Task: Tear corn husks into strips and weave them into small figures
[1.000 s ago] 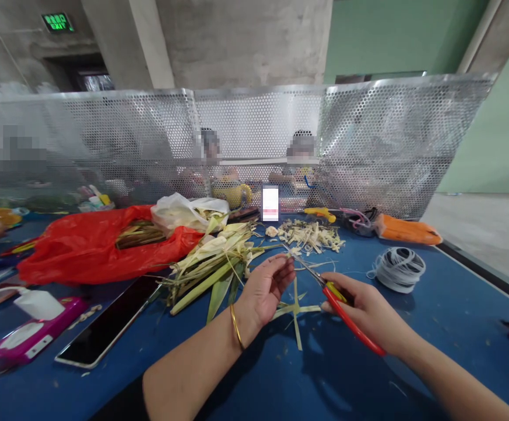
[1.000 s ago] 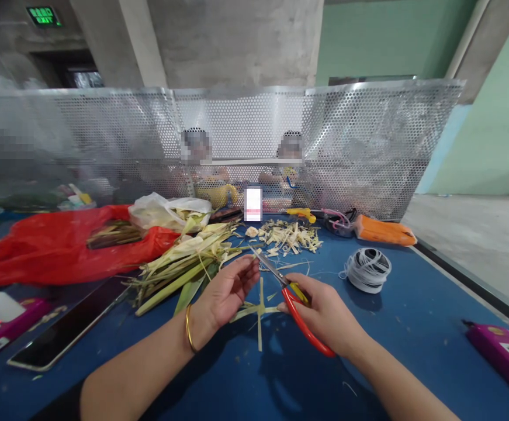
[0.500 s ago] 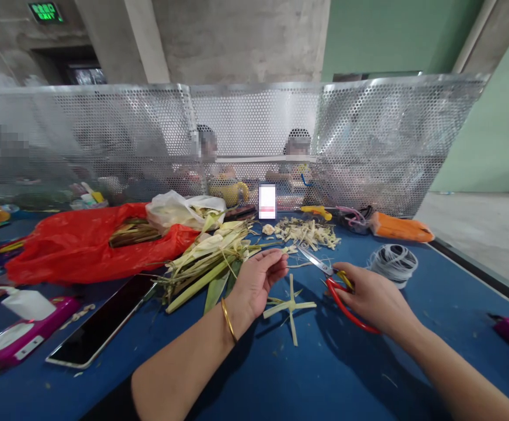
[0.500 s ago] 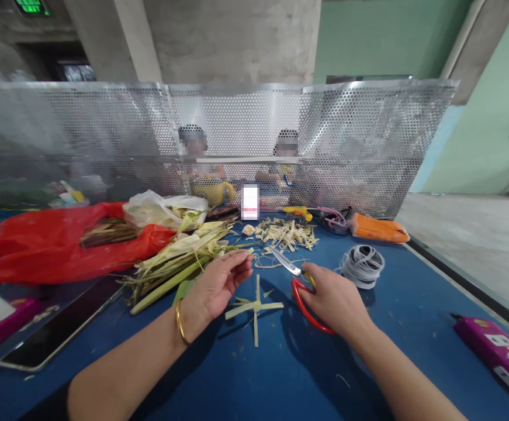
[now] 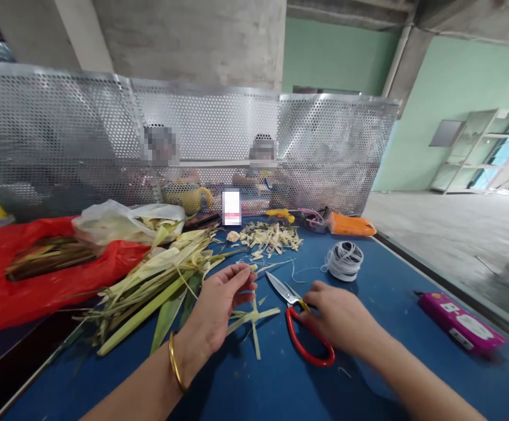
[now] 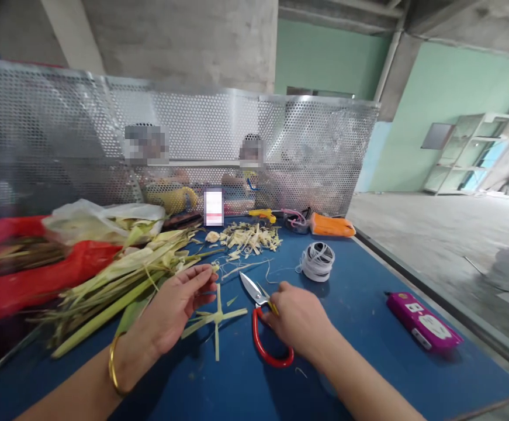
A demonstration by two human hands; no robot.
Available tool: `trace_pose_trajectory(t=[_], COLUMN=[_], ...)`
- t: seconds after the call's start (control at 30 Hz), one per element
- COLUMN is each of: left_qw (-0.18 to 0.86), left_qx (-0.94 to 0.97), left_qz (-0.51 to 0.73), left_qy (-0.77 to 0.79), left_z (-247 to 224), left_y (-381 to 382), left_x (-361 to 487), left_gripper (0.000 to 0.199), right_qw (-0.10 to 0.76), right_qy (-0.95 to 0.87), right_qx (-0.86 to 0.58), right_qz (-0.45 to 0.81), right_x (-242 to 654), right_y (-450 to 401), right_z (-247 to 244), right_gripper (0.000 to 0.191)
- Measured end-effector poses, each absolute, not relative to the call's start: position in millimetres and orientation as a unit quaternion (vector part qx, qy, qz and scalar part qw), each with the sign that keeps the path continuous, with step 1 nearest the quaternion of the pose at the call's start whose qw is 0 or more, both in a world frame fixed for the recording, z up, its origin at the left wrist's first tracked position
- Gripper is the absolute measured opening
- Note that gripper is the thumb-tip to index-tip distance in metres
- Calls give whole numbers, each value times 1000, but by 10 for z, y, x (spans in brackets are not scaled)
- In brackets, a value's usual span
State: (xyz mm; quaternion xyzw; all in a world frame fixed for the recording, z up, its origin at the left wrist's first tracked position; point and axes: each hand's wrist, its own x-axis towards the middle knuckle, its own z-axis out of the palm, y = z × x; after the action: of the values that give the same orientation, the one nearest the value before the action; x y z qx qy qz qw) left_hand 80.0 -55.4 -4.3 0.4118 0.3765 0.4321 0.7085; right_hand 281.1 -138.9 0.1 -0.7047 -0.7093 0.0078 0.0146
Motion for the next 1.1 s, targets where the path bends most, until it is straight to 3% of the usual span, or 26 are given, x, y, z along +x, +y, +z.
trace_pose_trajectory(t=[0.1, 0.23, 0.4, 0.63, 1.1], left_qw=[712, 731, 740, 749, 797], left_qx=[414, 403, 413, 414, 435], left_qz=[417, 395, 375, 380, 273], left_qy=[383, 385, 376, 351, 319], left_z=[-52, -31, -18, -25, -112], left_y=[-575, -617, -629, -646, -846], left_x=[831, 838, 814, 828, 928], left_gripper=[18, 20, 22, 23, 13], right_qw=[91, 89, 109, 151, 49], right_qy=[-683, -651, -643, -634, -753], right_qx=[-724, -753, -757, -757, -643], right_qz=[9, 24, 43, 28, -134], right_x=[3085, 3351, 3427, 3389, 2939], right_y=[-1095, -655, -546, -644, -1233], right_z=[47, -144, -400, -395, -261], right_gripper=[20, 19, 4, 14, 13])
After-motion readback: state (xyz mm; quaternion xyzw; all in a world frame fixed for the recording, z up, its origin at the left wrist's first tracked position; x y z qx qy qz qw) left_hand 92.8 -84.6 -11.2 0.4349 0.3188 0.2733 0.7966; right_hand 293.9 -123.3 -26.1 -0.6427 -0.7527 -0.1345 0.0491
